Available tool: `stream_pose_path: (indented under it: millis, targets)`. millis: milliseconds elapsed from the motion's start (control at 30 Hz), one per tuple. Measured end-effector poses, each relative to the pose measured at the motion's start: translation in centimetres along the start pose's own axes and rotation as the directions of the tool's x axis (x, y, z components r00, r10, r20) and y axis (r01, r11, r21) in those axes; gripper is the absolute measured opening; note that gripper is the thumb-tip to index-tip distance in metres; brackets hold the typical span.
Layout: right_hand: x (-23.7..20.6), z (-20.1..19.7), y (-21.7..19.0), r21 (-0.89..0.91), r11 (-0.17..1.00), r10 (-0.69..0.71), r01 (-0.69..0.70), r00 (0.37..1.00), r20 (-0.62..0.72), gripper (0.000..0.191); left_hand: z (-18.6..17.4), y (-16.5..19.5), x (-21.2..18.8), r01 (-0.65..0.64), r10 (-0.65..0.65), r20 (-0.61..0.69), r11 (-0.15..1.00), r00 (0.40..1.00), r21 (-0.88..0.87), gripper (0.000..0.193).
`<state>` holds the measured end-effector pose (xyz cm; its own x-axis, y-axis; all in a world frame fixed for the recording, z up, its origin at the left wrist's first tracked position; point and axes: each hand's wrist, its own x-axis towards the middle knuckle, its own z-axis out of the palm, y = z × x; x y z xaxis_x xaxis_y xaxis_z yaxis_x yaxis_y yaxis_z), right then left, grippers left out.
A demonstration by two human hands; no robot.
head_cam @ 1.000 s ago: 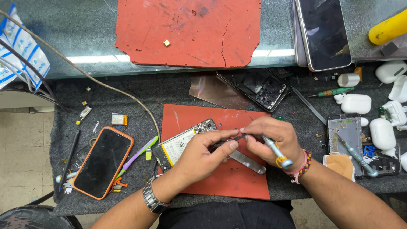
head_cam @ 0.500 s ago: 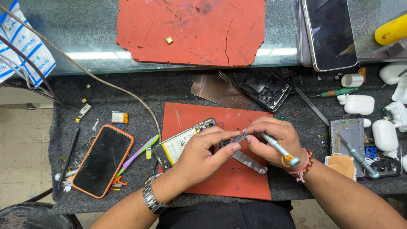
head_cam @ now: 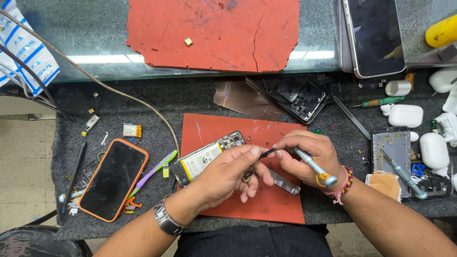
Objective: The person removes the back cover of a smartphone and then uses a metal prying tool and a screwdriver to carefully separate and clean a small internal component. The person handles the component with both hands, scraping residue from its surface.
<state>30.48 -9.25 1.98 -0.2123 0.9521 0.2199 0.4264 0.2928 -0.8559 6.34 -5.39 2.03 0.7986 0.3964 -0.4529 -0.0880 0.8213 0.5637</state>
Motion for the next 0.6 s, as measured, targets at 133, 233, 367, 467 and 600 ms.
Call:
stream_pose_path:
  millis: [133,233,367,467,600]
  targets:
    - [0.0,0.2,-0.3,-0.048,0.999,0.006,-0.007,1.000,-0.024,0.012,0.1,-0.3,0.0,-0.025,0.026,-0.010,0.997,1.000,0.077,0.042]
    - [0.1,0.4,-0.6,-0.077,0.997,-0.003,0.000,0.999,-0.041,0.011,0.3,-0.7,0.3,-0.078,0.080,-0.006,0.984,0.997,0.162,0.039]
    - [0.2,0.6,-0.8,-0.082,0.996,0.016,-0.019,0.999,-0.035,0.010,0.7,-1.4,0.5,-0.161,0.182,-0.022,0.915,0.983,0.371,0.035]
    - [0.3,0.6,-0.8,-0.077,0.997,-0.022,0.020,0.999,-0.023,0.009,0.8,-1.5,0.5,-0.168,0.201,-0.037,0.895,0.979,0.412,0.034]
    - [0.3,0.7,-0.7,-0.091,0.996,0.020,-0.021,1.000,-0.013,0.008,0.9,-1.4,0.6,-0.146,0.189,-0.052,0.882,0.981,0.448,0.034]
